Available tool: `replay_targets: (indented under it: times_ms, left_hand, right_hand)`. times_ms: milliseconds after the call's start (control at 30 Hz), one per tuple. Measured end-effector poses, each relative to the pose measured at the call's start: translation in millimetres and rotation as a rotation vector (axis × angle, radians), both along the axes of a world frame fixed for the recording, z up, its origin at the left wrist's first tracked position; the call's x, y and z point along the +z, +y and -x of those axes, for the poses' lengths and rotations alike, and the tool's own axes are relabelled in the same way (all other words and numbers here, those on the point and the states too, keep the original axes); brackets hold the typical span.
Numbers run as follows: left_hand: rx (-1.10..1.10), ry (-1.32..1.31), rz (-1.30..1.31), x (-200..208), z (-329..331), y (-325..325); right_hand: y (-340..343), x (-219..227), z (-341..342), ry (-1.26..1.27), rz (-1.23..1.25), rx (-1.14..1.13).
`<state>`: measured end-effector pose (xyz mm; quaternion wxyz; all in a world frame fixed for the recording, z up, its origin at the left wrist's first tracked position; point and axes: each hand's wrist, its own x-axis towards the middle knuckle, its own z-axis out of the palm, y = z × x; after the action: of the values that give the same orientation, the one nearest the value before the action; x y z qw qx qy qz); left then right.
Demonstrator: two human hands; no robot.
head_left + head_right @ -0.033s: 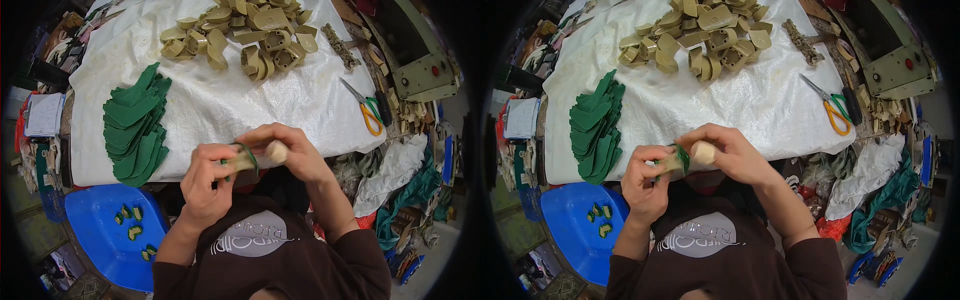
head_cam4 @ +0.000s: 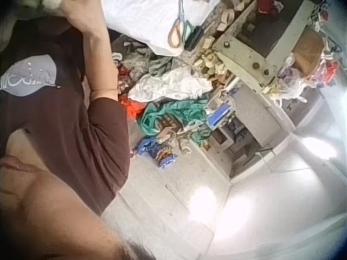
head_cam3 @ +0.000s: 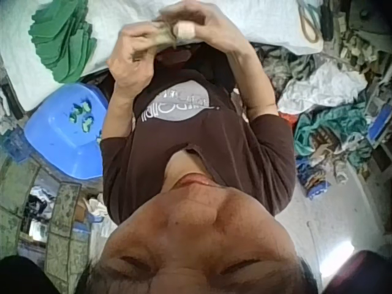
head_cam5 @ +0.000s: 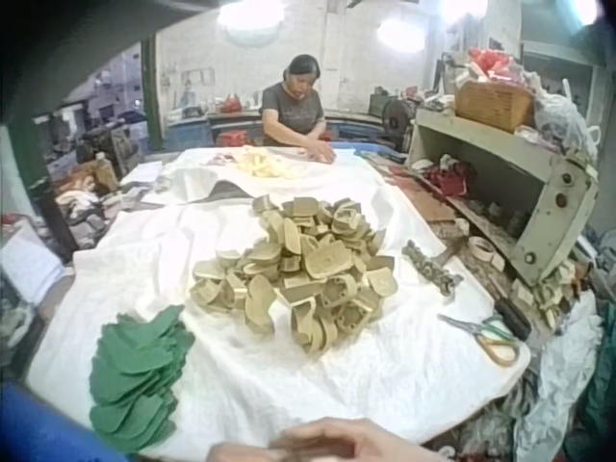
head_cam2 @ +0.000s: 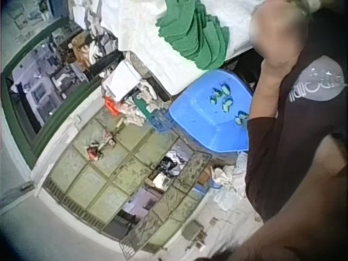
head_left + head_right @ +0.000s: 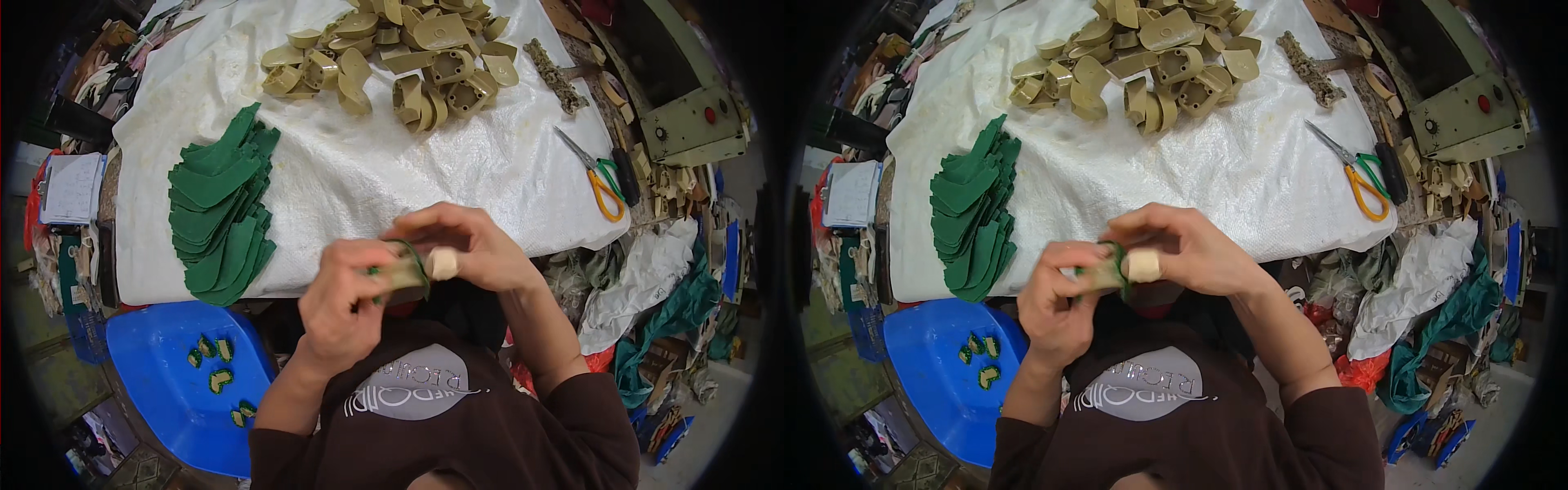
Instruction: The person applies adhesive tape to their right index finger and then repeatedly picks up beige plastic shoe components and green fabric pieces. They wrap the green fabric around the plastic parts by hand, pressing the material into the contours of the plastic, and place the finished units into a blue bin.
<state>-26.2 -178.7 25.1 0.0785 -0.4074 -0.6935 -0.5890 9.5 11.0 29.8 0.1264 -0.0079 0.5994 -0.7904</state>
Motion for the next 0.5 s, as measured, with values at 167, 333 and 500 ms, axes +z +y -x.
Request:
replay_targets:
  times_ms: [167, 333, 500]
  left_hand:
    - [-0.115, 0.1, 0.046, -2.3, 3.3, -3.5]
    - [-0.039, 0.161, 0.095, -8.0, 7.8, -0.6]
    - [0.037, -0.317, -0.162, -8.6, -1.0, 6.0]
  right_hand:
    - [8.4, 4.5, 4.9, -0.026, 0.003, 0.097]
    - [4.1, 0.6, 5.4, -0.046, 0.055, 0.078]
    - [-0.4, -3.4, 2.2, 0.161, -0.076, -0.057]
